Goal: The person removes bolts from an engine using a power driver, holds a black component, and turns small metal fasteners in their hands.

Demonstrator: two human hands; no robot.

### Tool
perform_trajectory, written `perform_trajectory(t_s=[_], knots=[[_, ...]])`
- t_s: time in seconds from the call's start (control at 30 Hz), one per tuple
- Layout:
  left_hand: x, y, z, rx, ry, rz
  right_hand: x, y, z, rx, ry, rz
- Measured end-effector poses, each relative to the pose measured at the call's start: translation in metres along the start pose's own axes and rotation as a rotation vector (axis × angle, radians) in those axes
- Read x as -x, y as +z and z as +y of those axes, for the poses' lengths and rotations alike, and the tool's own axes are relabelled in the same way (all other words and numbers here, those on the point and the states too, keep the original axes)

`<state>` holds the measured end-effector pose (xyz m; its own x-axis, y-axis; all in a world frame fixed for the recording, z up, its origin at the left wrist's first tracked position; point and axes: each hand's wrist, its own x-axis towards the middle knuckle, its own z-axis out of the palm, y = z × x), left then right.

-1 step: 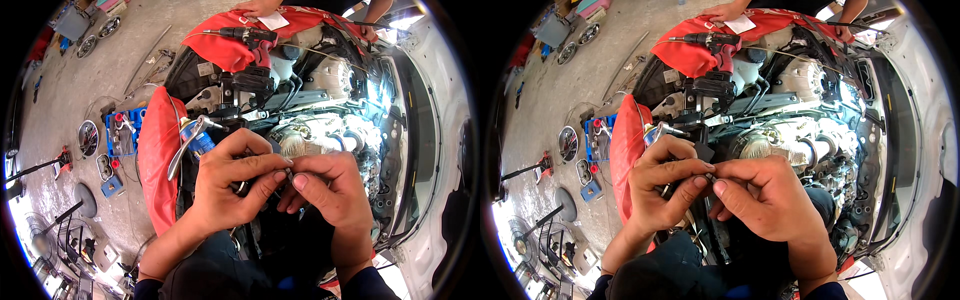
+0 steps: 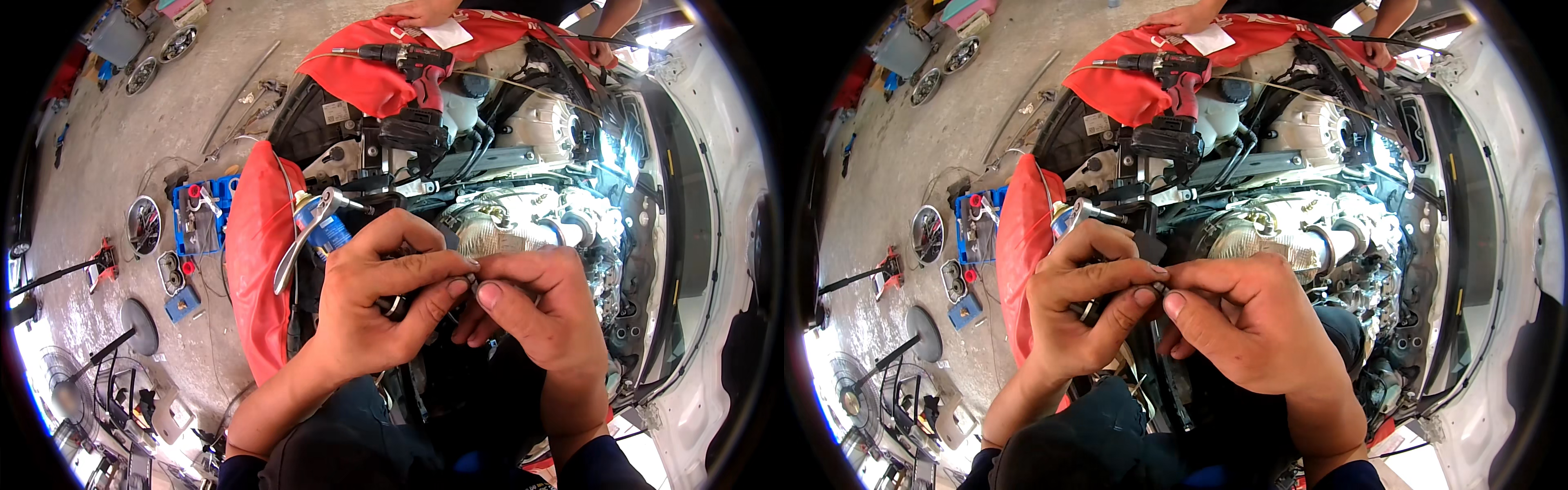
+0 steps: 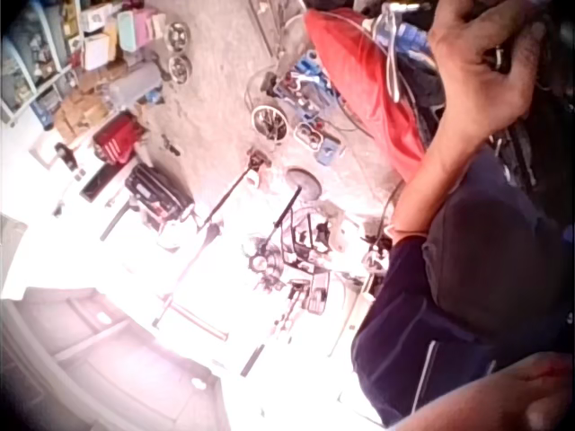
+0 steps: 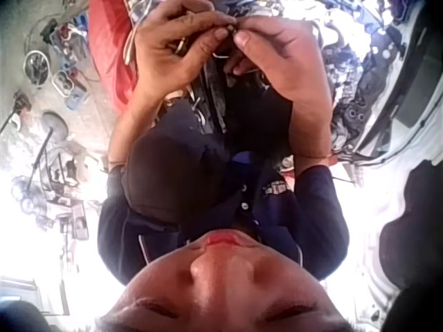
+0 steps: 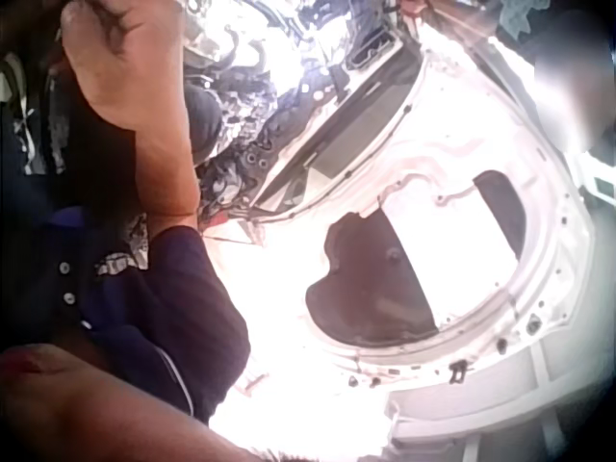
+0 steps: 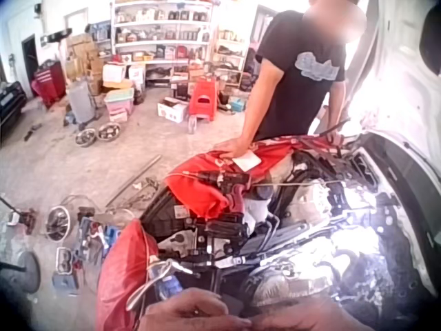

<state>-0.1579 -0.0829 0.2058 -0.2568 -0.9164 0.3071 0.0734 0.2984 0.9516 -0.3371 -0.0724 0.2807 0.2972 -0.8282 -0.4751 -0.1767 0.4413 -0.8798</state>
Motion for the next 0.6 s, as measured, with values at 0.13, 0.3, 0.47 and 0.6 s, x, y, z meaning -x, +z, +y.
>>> perform_trajectory(t_s=[0.13, 0.3, 0.47, 0.6], knots=[[0.000, 0.001, 0.000, -0.084, 0.044, 0.016, -0.002, 0.008, 0.000, 0.004, 0.012, 0.100], [0.001, 0.004, -0.004, -0.167, 0.096, 0.019, -0.007, 0.007, -0.002, 0.181, -0.043, 0.101], [-0.001, 0.006, -0.001, -0.238, 0.173, 0.025, -0.010, 0.006, 0.004, 0.181, -0.025, 0.126], [-0.002, 0.006, 0.001, -0.298, 0.191, -0.025, -0.011, 0.004, 0.009, 0.193, 0.026, 0.155]])
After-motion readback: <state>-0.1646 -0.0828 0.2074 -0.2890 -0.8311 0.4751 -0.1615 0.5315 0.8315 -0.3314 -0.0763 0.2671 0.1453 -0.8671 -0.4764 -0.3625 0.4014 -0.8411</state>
